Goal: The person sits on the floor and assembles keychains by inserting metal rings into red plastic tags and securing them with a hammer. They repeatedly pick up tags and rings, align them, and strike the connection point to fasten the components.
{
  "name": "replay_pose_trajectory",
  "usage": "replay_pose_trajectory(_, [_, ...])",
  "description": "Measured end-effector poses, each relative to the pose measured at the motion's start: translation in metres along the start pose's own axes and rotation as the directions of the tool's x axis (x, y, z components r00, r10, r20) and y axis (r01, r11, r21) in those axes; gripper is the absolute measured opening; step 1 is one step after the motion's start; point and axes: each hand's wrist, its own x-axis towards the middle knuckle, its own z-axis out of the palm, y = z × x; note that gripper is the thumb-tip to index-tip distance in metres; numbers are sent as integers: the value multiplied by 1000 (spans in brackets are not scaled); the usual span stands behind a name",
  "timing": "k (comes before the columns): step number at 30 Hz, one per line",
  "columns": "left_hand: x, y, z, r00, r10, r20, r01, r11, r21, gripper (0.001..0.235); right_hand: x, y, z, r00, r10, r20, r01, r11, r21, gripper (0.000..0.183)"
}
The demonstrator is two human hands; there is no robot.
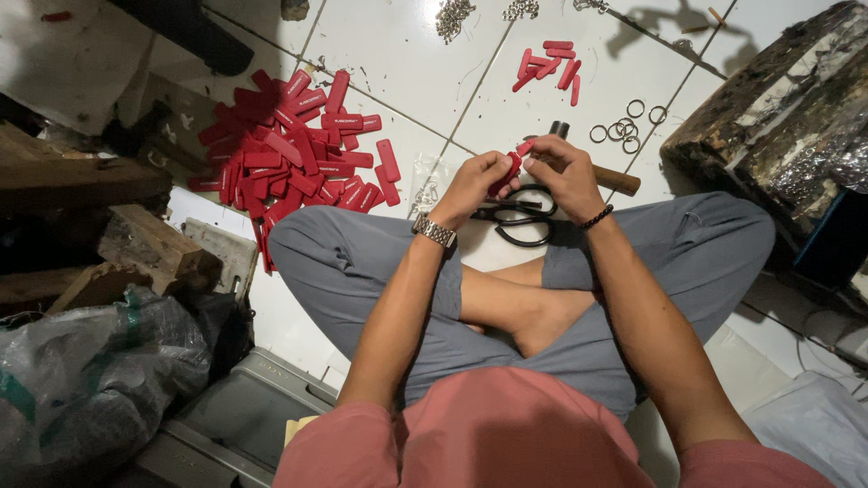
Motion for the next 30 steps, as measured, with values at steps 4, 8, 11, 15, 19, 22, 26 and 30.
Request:
replay_pose_trajectory(4, [-2,1,0,999,41,8,-41,999,26,26,-1,-19,6,999,-30,34,31,1000,-7,18])
replay_pose_trajectory(8, [-4,3,1,998,61,27,-62,997,40,24,0,-6,3,999,30,37,-29,999,-41,20])
replay_pose_trajectory(11, [-2,-1,-1,997,63,34,-64,998,29,24,-1,-9,4,999,17,36,-15,999,-35,17])
replay_pose_trajectory(15, [1,-7,-3,998,54,39,-55,998,10,25,-2,-13,5,1000,-8,16,8,1000,-1,13])
replay_pose_trajectory(19, [-4,3,1,999,43,29,-42,999,-12,24,-2,-8,7,992,-122,-19,119,987,-110,11])
replay_pose_trajectory(22, [-4,2,2,999,30,27,-28,998,-58,24,-4,-28,13,971,-221,-96,201,963,-181,10])
replay_pose_trajectory(26, [-3,-5,-1,1000,8,16,-6,996,-88,24,-5,-36,20,937,-326,-125,280,915,-291,12])
replay_pose_trajectory(30, [-5,-1,-1,1000,-22,19,24,991,-135,22,-2,-41,21,886,-454,-94,395,844,-363,13])
